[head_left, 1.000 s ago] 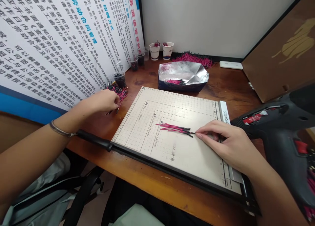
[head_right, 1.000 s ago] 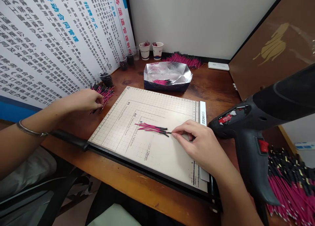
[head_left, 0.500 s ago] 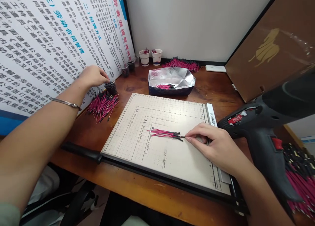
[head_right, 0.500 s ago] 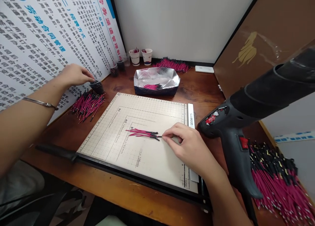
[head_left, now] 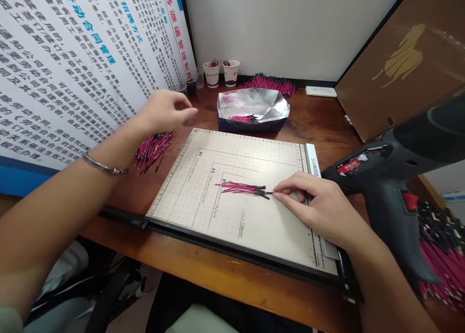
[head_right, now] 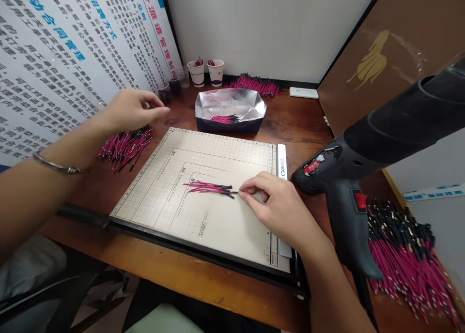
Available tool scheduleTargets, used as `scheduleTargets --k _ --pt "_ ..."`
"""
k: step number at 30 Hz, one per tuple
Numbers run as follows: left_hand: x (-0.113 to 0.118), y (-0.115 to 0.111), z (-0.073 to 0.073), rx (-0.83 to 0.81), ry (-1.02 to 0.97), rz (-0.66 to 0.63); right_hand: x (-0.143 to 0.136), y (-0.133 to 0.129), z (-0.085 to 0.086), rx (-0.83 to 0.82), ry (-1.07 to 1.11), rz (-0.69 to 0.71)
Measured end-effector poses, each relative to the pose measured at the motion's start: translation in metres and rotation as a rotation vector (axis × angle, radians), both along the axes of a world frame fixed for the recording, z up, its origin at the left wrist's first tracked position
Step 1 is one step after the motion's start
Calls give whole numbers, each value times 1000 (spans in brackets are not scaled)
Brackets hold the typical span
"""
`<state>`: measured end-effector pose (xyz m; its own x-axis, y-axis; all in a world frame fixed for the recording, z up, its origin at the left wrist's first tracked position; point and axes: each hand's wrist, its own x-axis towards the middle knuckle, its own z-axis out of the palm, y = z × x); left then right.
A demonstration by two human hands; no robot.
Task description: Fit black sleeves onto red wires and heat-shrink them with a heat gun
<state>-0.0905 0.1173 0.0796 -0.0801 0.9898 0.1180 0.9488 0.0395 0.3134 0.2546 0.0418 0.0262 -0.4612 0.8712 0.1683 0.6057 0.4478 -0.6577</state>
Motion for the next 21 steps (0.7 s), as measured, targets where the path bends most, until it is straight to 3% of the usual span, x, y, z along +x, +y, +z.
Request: scheduleTargets --k 4,7,10,15,21 --pt "72 -25 -14 0 -66 -593 0 0 1 -5 0 10" --pt "106 -38 -21 -64 -51 -841 -1 -1 1 -18 -1 18" --pt "116 -42 -20 -175 9 -888 -1 -2 1 -13 1 13" --pt "115 -35 -10 -416 23 -879 -2 -3 1 -17 -20 19" --pt "109 -31 -20 -450 -133 -946 -2 -3 1 -1 -40 17"
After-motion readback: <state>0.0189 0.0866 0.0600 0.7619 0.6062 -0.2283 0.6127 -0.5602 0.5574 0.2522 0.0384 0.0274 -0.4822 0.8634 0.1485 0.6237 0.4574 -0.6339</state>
